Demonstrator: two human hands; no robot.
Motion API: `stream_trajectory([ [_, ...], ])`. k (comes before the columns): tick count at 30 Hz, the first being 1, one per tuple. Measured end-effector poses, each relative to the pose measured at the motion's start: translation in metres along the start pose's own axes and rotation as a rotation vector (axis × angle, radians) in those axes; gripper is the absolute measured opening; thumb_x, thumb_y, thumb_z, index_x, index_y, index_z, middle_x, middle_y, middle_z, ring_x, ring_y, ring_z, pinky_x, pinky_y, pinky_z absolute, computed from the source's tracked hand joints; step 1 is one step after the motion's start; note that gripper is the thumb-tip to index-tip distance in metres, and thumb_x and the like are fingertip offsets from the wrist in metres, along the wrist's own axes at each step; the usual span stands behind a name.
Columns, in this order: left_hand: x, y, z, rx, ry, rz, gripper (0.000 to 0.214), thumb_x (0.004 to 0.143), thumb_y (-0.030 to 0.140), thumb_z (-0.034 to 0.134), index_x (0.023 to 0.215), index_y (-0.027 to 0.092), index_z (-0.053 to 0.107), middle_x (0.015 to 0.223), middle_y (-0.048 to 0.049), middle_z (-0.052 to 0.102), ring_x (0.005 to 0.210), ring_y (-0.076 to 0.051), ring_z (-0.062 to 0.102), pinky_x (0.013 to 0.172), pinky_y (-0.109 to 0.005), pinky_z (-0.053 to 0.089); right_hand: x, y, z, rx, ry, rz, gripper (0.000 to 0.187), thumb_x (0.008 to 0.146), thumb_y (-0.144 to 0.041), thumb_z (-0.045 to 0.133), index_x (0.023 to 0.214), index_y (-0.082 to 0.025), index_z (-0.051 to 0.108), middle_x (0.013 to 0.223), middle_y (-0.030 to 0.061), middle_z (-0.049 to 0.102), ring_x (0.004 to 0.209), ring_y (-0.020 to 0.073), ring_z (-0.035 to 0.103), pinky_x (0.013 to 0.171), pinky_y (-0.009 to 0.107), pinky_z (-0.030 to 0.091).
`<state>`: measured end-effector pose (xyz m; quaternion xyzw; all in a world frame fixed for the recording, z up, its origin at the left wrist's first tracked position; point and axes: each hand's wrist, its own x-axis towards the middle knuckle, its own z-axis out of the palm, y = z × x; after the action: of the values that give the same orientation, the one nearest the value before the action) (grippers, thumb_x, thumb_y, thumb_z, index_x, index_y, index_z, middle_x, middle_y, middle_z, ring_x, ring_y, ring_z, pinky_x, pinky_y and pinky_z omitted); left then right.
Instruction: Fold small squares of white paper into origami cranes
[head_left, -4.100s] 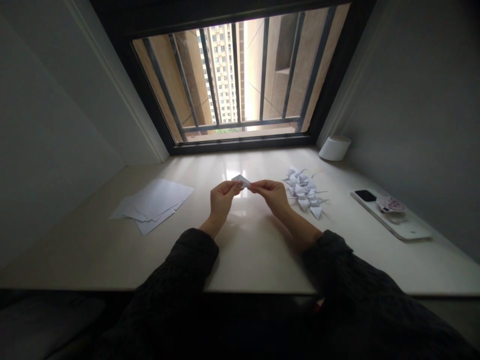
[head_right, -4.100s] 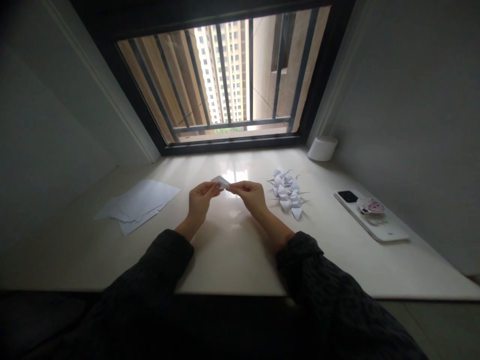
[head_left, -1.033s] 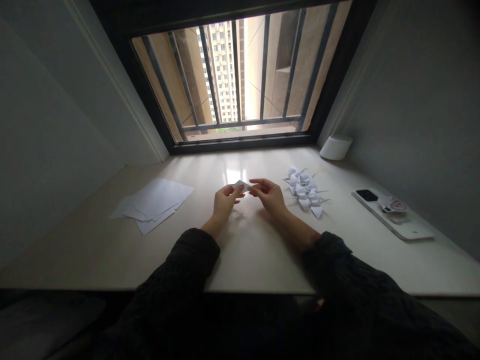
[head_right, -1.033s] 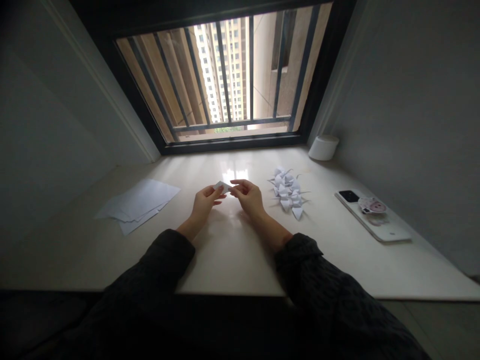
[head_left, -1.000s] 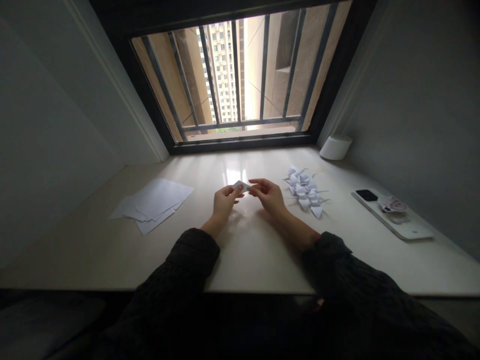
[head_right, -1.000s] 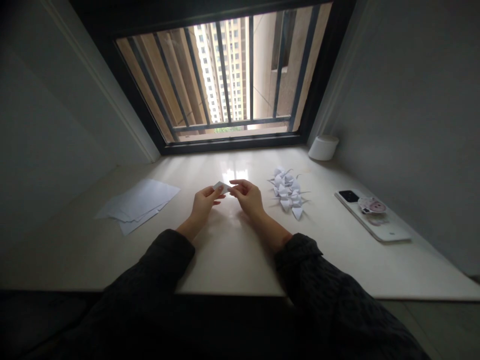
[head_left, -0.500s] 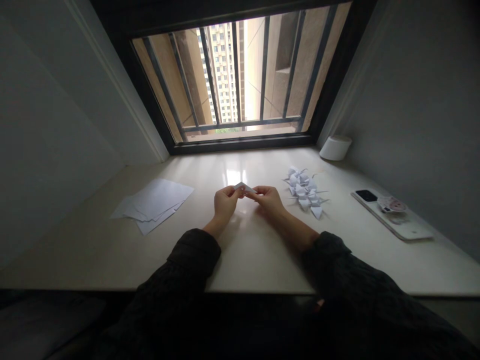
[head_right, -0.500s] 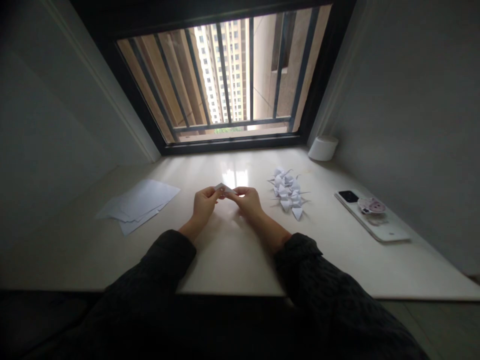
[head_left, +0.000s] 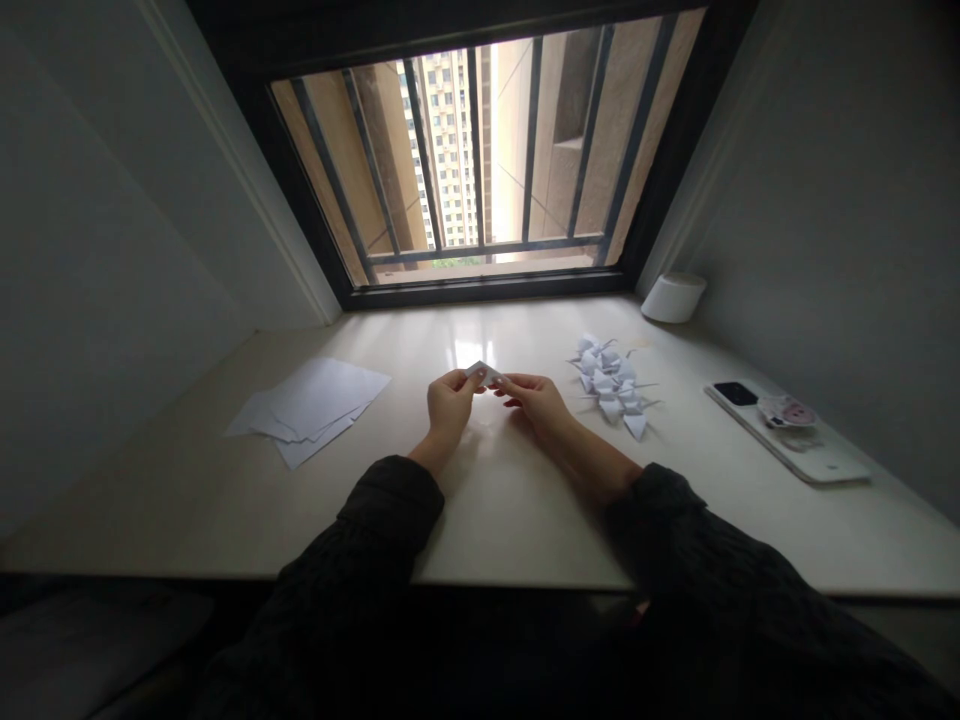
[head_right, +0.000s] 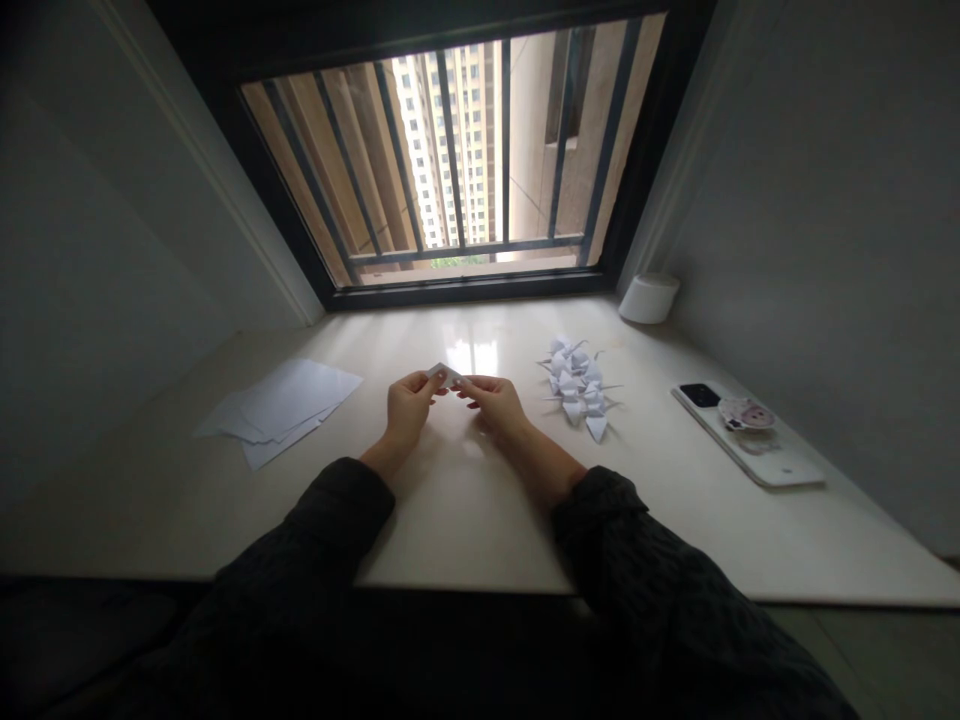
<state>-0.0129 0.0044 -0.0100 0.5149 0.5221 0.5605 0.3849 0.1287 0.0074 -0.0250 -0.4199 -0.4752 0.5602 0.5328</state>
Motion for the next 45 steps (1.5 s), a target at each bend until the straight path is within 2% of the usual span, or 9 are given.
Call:
stream_trajectory([
  [7,0.002,-0.001,-0.002,-0.016,0.026,0.000,0.033,0.070,0.049,0.068,0.073,0.016,0.069,0.070,-0.0058,0.070,0.067,-0.017,0.065,0.056,-0.025,0.042,0.000,-0.004,0.000,0.036,-0.095,0.016,0.034,0.067,-0.045,0.072,0.088,-0.020,0.075,0.089,0.0089,0.073,0.082,0.0186,0.063,0.066,0.028,0.043],
  [17,0.000,0.000,-0.003,-0.027,0.039,-0.039,0.036,0.068,0.051,0.069,0.071,0.015,0.069,0.065,-0.0048,0.067,0.063,-0.017,0.063,0.054,-0.024,0.041,0.002,-0.004,-0.005,0.000,-0.187,-0.029,0.036,0.068,-0.049,0.070,0.087,-0.019,0.073,0.087,0.0085,0.072,0.084,0.0201,0.063,0.072,0.032,0.045],
  [22,0.000,0.001,-0.004,-0.057,0.040,-0.041,0.039,0.067,0.053,0.069,0.073,0.015,0.069,0.069,-0.0059,0.069,0.066,-0.018,0.065,0.056,-0.025,0.043,0.000,-0.010,-0.005,0.080,-0.199,0.017,0.043,0.073,-0.052,0.065,0.105,-0.024,0.069,0.098,0.0071,0.071,0.087,0.0200,0.063,0.072,0.032,0.047],
  [25,0.000,0.001,-0.004,-0.066,0.024,-0.032,0.039,0.068,0.053,0.069,0.076,0.015,0.070,0.072,-0.0065,0.070,0.068,-0.019,0.066,0.057,-0.026,0.043,0.000,-0.011,-0.005,0.028,-0.144,-0.003,0.044,0.076,-0.054,0.061,0.106,-0.023,0.069,0.095,0.0071,0.071,0.084,0.0194,0.063,0.069,0.031,0.047],
  [29,0.000,-0.001,-0.003,-0.031,-0.015,-0.001,0.035,0.070,0.051,0.068,0.075,0.016,0.070,0.073,-0.0060,0.071,0.068,-0.019,0.067,0.059,-0.026,0.044,0.002,-0.006,-0.006,-0.149,-0.004,-0.123,0.037,0.067,-0.051,0.070,0.085,-0.019,0.074,0.077,0.0061,0.071,0.074,0.0187,0.063,0.065,0.030,0.046],
  [32,-0.001,-0.001,-0.002,-0.006,-0.032,0.011,0.032,0.070,0.048,0.069,0.071,0.017,0.070,0.069,-0.0049,0.070,0.067,-0.018,0.067,0.060,-0.026,0.045,0.003,-0.003,-0.006,-0.236,0.057,-0.171,0.036,0.066,-0.051,0.071,0.077,-0.017,0.074,0.072,0.0063,0.071,0.070,0.0196,0.064,0.066,0.031,0.047],
  [39,-0.004,0.002,0.001,-0.020,-0.064,0.035,0.035,0.073,0.051,0.065,0.076,0.016,0.072,0.072,-0.0065,0.071,0.069,-0.020,0.067,0.060,-0.027,0.046,0.008,0.002,-0.011,-0.370,0.133,-0.213,0.033,0.072,-0.050,0.064,0.073,-0.019,0.074,0.069,0.0052,0.071,0.068,0.0199,0.064,0.068,0.033,0.046],
  [45,0.000,-0.001,-0.002,-0.030,-0.117,0.016,0.044,0.078,0.055,0.057,0.086,0.015,0.073,0.078,-0.0088,0.072,0.073,-0.021,0.068,0.060,-0.028,0.047,0.008,-0.002,-0.010,-0.324,0.106,-0.250,0.032,0.076,-0.047,0.061,0.082,-0.019,0.074,0.076,0.0053,0.072,0.073,0.0196,0.064,0.069,0.032,0.046],
])
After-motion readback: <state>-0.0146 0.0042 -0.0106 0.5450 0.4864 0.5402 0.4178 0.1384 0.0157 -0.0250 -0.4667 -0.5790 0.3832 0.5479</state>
